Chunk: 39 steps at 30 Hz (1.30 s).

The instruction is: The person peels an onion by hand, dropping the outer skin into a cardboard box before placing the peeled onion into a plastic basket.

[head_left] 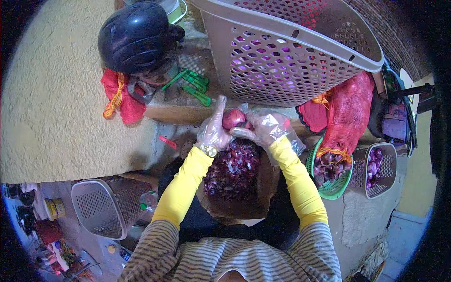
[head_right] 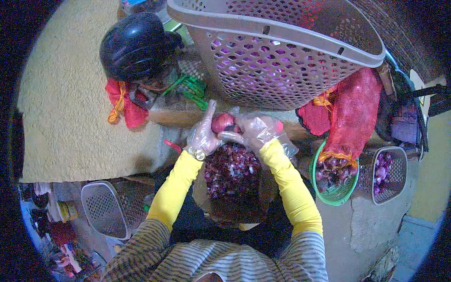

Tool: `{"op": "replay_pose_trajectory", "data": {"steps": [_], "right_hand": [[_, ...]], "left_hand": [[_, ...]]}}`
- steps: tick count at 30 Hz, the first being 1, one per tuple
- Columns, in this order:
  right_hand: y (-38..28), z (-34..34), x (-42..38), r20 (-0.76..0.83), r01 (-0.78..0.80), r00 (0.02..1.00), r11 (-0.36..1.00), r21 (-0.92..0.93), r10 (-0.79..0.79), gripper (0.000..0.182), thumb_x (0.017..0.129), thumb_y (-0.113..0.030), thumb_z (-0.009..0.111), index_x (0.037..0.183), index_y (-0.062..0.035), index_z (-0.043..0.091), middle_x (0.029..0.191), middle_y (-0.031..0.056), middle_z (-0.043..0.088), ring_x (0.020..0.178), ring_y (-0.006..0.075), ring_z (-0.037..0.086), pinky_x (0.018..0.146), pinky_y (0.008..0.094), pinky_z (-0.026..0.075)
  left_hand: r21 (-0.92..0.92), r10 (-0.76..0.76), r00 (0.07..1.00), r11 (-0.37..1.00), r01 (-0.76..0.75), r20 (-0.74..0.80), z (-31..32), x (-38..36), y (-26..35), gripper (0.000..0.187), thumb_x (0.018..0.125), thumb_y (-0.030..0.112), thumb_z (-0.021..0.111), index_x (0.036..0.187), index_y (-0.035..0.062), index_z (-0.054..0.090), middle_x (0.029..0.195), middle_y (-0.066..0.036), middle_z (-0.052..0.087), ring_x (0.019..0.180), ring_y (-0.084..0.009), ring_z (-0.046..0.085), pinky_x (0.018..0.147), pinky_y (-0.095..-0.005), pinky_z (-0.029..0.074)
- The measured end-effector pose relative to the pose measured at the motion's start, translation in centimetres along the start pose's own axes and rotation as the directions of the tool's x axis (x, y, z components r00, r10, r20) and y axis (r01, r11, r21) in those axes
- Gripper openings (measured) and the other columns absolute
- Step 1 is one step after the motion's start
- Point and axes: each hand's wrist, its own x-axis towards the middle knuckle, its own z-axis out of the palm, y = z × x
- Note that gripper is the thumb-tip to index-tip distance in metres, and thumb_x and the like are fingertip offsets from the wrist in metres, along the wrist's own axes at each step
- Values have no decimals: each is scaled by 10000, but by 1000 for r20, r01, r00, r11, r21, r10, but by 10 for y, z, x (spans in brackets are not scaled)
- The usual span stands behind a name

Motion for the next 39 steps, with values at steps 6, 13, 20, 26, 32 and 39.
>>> {"op": "replay_pose_trajectory", "data": {"steps": [6,13,20,26,32,39], "right_hand": [[-1,-1,-2,-34,48,998,998,-32,-49,606,825,-703,628,805,-99,682,733,147,678,688,355,679,649,476,525],[9,6,-5,-58,253,964,962,-103,-260,534,792,-667,688,802,-134,666,689,91,657,642,315,664,587,458,502],[6,0,-5,66,215,975,974,-70,-210,531,801,-657,689,818,-127,668,722,85,676,667,321,675,600,446,512],[5,-4,-1,107,-25,994,997,67,18,655,670,-737,751,917,-132,706,744,75,686,672,298,679,620,432,525],[4,-1,-2,-155,11,988,984,178,17,725,605,-767,766,972,-146,694,764,76,695,715,301,696,659,443,539],[5,1,-3,-82,-8,997,996,94,15,753,645,-732,761,1150,-179,685,783,68,698,708,293,695,655,450,540]], "left_hand": [[38,16,993,999,-12,-115,12,0,-3,1195,689,633,831,1536,10,264,1045,-246,695,924,-423,695,846,-464,546],[28,24,996,999,-22,-87,8,-4,-16,1347,609,696,843,1552,-6,186,1065,-273,684,936,-441,692,820,-470,553],[60,-143,988,987,146,-62,36,9,-49,1189,702,415,873,1570,38,154,1021,-272,690,913,-439,696,804,-464,562],[173,-259,966,952,254,4,-13,1,18,1120,776,273,849,1579,60,97,1106,-203,677,952,-307,676,895,-426,538],[-289,-8,992,956,45,126,19,5,-20,781,966,411,636,1535,50,240,1143,-145,676,1020,-215,651,1003,-383,499],[-840,-143,839,-245,484,526,32,18,-22,743,989,681,385,1282,25,573,1188,-121,663,1012,-247,662,951,-389,538]]}}
